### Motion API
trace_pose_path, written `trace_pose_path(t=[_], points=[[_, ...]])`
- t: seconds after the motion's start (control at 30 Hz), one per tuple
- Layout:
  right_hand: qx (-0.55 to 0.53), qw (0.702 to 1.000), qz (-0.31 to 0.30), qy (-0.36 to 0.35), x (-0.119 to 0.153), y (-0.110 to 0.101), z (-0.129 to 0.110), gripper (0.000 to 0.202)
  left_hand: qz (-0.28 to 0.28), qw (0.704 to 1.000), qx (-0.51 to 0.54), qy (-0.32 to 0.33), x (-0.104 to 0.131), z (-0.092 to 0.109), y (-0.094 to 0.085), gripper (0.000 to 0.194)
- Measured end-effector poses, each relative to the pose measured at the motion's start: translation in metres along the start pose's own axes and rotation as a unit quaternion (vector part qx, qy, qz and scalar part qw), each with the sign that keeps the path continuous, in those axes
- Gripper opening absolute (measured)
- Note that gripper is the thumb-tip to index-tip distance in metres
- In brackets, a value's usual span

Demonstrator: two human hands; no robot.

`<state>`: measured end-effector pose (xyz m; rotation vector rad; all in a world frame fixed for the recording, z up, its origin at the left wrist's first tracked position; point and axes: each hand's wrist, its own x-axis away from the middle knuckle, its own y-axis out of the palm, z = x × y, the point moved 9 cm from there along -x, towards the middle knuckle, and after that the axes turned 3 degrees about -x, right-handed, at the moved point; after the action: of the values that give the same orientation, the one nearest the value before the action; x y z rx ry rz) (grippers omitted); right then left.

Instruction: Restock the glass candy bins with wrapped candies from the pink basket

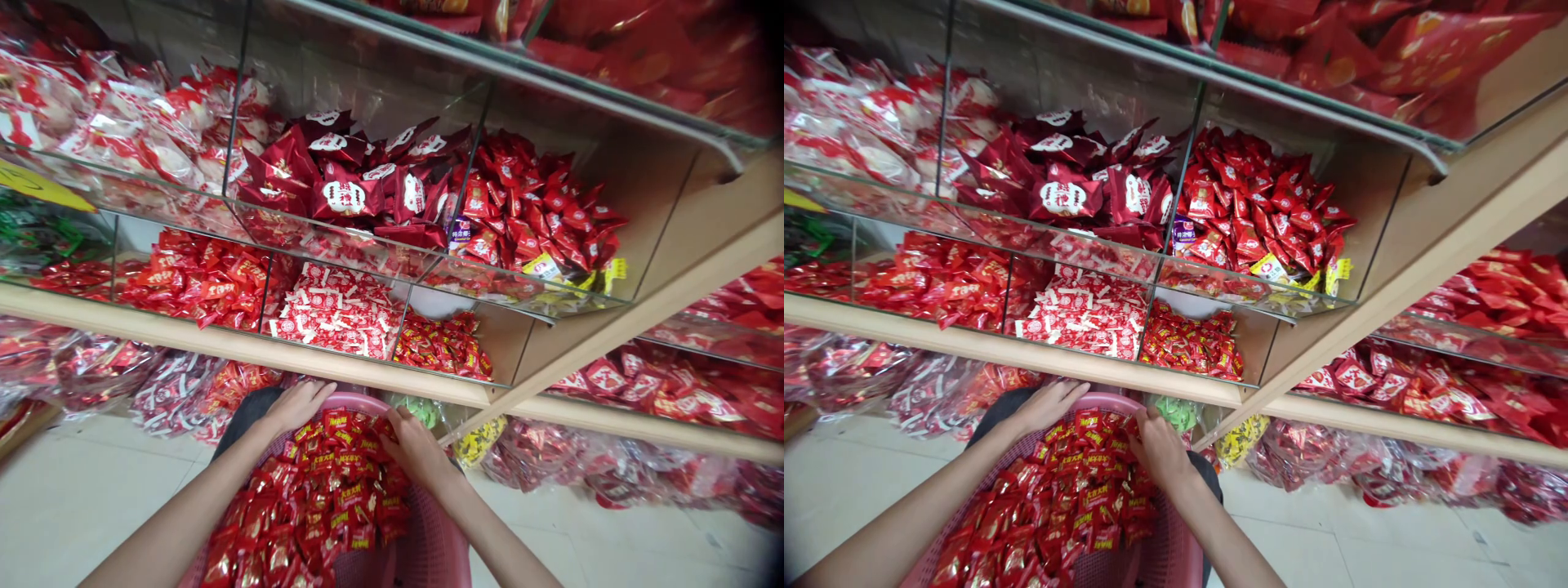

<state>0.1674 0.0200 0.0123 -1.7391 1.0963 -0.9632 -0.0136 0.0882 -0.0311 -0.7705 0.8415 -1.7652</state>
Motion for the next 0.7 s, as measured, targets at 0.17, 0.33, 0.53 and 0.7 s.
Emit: trace_pose_path(t=[0.17,0.33,0.53,0.7], points=[[0.06,0.998,-0.003,0.022,0.003,0.01,-0.001,0.027,-0.001,1.0,0.003,-0.007,0.001,0.001,-0.001,0.052],[0.061,0.998,0.009,0.019,0.004,0.013,-0.001,0.034,-0.005,1.0,0.007,-0.025,0.002,0.0,-0.002,0.051],[0.048,0.998,0.014,0.033,0.007,0.003,-0.002,0.024,-0.004,1.0,0.012,-0.027,0.002,0.0,-0.002,0.049],[0.051,0.998,0.026,0.019,0.004,-0.007,-0.005,0.017,-0.006,0.999,0.015,-0.03,0.001,-0.002,0.0,0.051]])
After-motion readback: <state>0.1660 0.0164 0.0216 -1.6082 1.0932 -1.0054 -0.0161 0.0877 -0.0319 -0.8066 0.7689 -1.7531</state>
